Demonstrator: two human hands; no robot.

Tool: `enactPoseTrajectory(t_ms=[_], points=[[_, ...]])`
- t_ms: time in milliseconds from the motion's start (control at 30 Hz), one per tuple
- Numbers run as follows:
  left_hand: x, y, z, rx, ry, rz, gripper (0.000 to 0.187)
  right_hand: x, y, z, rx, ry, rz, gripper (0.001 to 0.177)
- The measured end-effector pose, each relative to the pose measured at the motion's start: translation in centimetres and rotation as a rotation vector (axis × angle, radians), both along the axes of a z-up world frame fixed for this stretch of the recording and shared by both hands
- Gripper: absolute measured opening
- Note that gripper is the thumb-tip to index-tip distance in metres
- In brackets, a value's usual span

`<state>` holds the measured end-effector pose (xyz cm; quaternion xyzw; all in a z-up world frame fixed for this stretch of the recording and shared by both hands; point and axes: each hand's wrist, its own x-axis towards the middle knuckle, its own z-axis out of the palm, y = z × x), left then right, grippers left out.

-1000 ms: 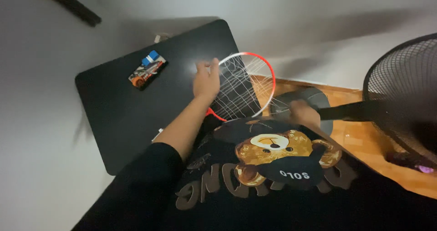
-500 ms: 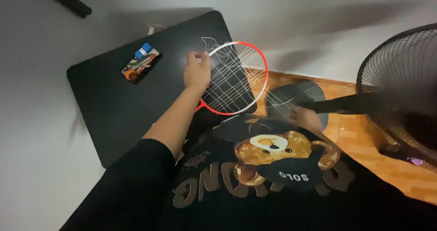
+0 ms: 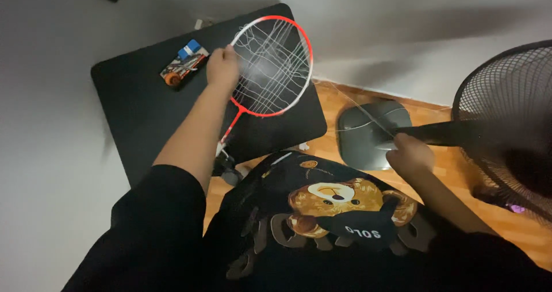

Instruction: Removing broken strings and applying a new grip tape to a badminton racket.

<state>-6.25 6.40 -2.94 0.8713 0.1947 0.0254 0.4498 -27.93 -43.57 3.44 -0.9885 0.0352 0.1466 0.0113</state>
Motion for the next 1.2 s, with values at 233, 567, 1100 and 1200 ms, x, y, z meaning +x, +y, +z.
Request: enactPoseTrajectory(t_ms=[233,567,1100,1200], points=[[-1.2,2.1,1.8,-0.266,0.014,-0.023,0.029,-2.7,0.7,-0.3,0.156,0.053,-0.334,0.053],[-1.6,3.5,2.0,-0.253,0.010,0.071,0.022,-13.8,-7.4,-7.9,0.262,-0.112,-0.549,0.071],[-0.3,5.2,0.5,-0.366,0.052,0.081,0.022,-17.6,-6.0,-8.3,0.148,-0.243,-0.621,0.067],[-0.6,5.2,-1.1,-0.058,-0.022,0.047,0.025,-17.9,-4.5,-7.8,0.133,-0.257,-0.633,0.066]])
